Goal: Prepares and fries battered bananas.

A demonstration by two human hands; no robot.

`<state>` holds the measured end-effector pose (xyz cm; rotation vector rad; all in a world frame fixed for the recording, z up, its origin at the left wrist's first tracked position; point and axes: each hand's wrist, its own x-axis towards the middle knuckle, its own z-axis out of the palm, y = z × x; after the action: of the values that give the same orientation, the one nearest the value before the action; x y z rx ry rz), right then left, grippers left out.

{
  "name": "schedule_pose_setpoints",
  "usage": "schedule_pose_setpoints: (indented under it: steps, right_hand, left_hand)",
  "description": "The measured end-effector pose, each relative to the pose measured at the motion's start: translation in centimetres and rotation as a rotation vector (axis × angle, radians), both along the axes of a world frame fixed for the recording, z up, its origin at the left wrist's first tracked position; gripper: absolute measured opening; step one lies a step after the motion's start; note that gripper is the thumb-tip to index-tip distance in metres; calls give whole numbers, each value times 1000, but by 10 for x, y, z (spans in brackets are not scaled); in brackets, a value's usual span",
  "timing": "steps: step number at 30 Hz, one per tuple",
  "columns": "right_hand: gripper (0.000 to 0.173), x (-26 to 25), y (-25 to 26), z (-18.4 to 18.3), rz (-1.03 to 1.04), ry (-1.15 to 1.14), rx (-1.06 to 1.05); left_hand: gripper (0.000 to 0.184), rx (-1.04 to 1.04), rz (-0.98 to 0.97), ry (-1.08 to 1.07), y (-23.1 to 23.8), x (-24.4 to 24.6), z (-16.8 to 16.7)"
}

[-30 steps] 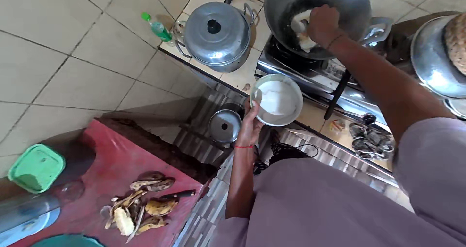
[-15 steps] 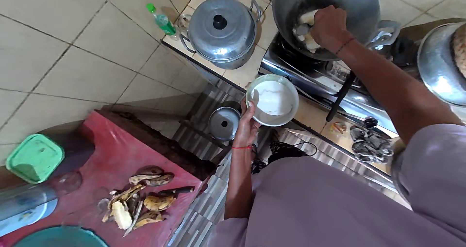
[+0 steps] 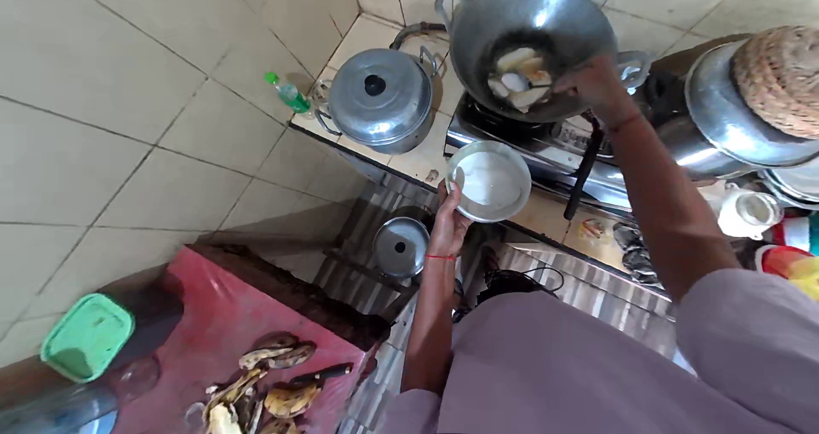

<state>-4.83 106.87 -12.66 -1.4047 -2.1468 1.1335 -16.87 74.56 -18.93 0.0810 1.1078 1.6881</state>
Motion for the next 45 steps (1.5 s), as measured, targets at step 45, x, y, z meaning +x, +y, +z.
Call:
schedule_pose_setpoints:
  steps: [45]
  right_hand:
    - [24, 97, -313, 45, 534, -137, 965]
  left_hand:
    - [67, 127, -76, 214, -150, 53, 20]
